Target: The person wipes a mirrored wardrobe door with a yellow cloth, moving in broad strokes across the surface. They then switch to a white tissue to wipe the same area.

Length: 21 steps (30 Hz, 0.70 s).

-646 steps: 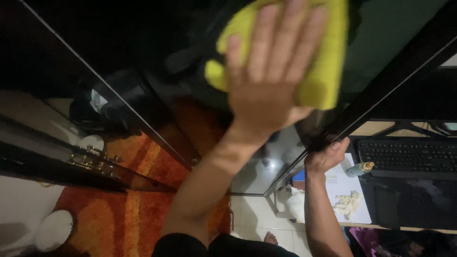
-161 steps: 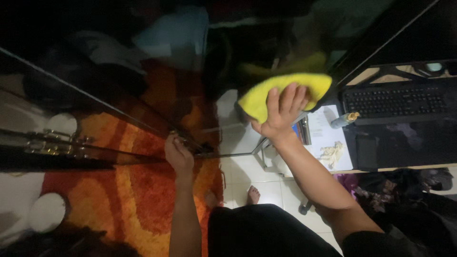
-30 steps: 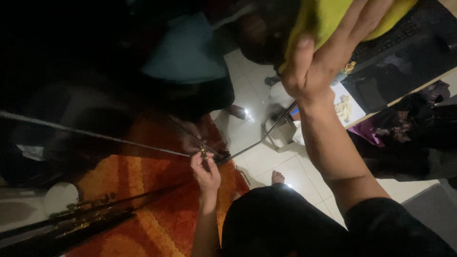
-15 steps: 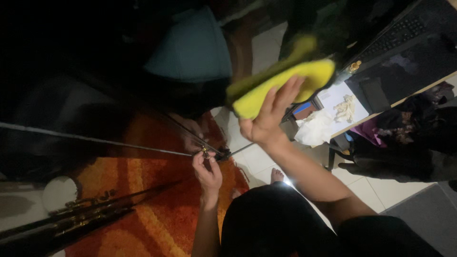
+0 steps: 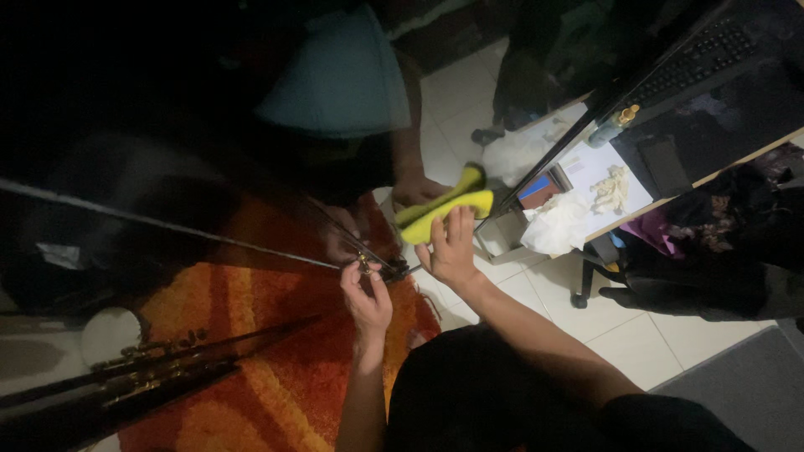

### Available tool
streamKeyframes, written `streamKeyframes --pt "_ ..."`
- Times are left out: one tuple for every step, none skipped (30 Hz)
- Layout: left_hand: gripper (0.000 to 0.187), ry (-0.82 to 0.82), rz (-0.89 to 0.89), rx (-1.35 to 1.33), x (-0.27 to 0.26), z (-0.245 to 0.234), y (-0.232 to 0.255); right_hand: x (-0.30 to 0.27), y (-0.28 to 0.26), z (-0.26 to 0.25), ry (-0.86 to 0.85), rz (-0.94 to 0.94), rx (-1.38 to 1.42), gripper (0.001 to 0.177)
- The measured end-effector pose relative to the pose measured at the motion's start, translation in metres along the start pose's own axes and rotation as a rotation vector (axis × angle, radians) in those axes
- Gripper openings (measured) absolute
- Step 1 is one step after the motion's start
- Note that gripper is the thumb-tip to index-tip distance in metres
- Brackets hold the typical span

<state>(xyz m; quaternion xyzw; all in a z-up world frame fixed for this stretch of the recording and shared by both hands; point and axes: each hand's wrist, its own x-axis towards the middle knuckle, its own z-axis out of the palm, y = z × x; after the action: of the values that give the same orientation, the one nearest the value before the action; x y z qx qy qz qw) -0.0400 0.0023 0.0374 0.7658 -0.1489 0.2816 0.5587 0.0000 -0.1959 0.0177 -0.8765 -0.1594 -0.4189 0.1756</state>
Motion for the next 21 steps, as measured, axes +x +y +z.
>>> streamKeyframes --pt "0.037 -0.003 -0.001 0.004 0.000 0.000 0.000 -0.007 0.002 0.000 -0.030 -0.003 -0.003 0.079" --pt "0.038 -0.001 0.002 -0.003 -0.001 0.000 -0.001 -0.012 0.003 -0.001 -0.061 -0.005 -0.007 0.075" --pt "0.038 0.002 0.005 -0.009 -0.001 0.001 -0.002 -0.016 0.004 -0.001 -0.076 -0.011 -0.010 0.073" --pt "0.038 0.005 0.007 -0.016 -0.002 0.001 -0.004 -0.018 0.005 -0.003 -0.091 -0.017 -0.013 0.071" --pt "0.039 0.003 -0.014 -0.026 -0.003 0.001 -0.005 -0.018 0.004 -0.004 -0.106 -0.024 -0.016 0.068" --pt "0.039 0.001 -0.035 -0.035 -0.005 0.002 -0.006 -0.018 0.002 -0.007 -0.119 -0.015 -0.012 0.069" --pt "0.039 0.003 -0.055 -0.042 -0.005 0.001 -0.007 -0.017 0.001 -0.009 -0.129 -0.010 -0.006 0.070" --pt "0.039 0.009 -0.064 -0.039 -0.007 0.001 -0.007 -0.015 -0.001 -0.012 -0.139 -0.004 0.000 0.071" --pt "0.040 0.015 -0.070 -0.037 -0.007 0.003 -0.007 -0.010 -0.004 -0.012 -0.120 -0.008 0.015 0.072" --pt "0.040 0.021 -0.076 -0.036 -0.007 0.004 -0.007 -0.005 -0.007 -0.012 -0.101 -0.013 0.030 0.073" --pt "0.040 0.022 -0.075 -0.042 -0.007 0.003 -0.006 -0.002 -0.012 -0.014 -0.086 -0.015 0.049 0.074" --pt "0.040 0.022 -0.075 -0.049 -0.007 0.003 -0.006 0.004 -0.015 -0.013 -0.074 -0.030 0.041 0.072" --pt "0.040 0.021 -0.074 -0.055 -0.006 0.002 -0.007 0.011 -0.018 -0.013 -0.061 -0.044 0.032 0.071" --pt "0.039 0.022 -0.075 -0.055 -0.005 0.003 -0.007 0.019 -0.020 -0.013 -0.049 -0.057 0.024 0.070" --pt "0.039 0.020 -0.078 -0.055 -0.005 0.003 -0.008 0.027 -0.023 -0.014 -0.040 -0.087 0.036 0.067" --pt "0.039 0.018 -0.080 -0.056 -0.006 0.003 -0.008 0.037 -0.025 -0.017 -0.031 -0.117 0.049 0.064" --pt "0.039 0.030 -0.076 -0.016 -0.006 0.003 -0.008 0.049 -0.027 -0.020 -0.020 -0.146 0.060 0.062" --pt "0.040 0.041 -0.073 0.023 -0.007 0.003 -0.009 0.063 -0.030 -0.023 0.001 -0.185 0.083 0.059" --pt "0.040 0.050 -0.069 0.062 -0.007 0.003 -0.009 0.079 -0.034 -0.026 0.021 -0.223 0.105 0.057" --pt "0.041 0.055 -0.058 0.071 -0.007 0.004 -0.011 0.097 -0.039 -0.031 0.042 -0.261 0.128 0.055" --pt "0.042 0.059 -0.048 0.079 -0.008 0.004 -0.012 0.114 -0.046 -0.038 0.084 -0.272 0.126 0.054"
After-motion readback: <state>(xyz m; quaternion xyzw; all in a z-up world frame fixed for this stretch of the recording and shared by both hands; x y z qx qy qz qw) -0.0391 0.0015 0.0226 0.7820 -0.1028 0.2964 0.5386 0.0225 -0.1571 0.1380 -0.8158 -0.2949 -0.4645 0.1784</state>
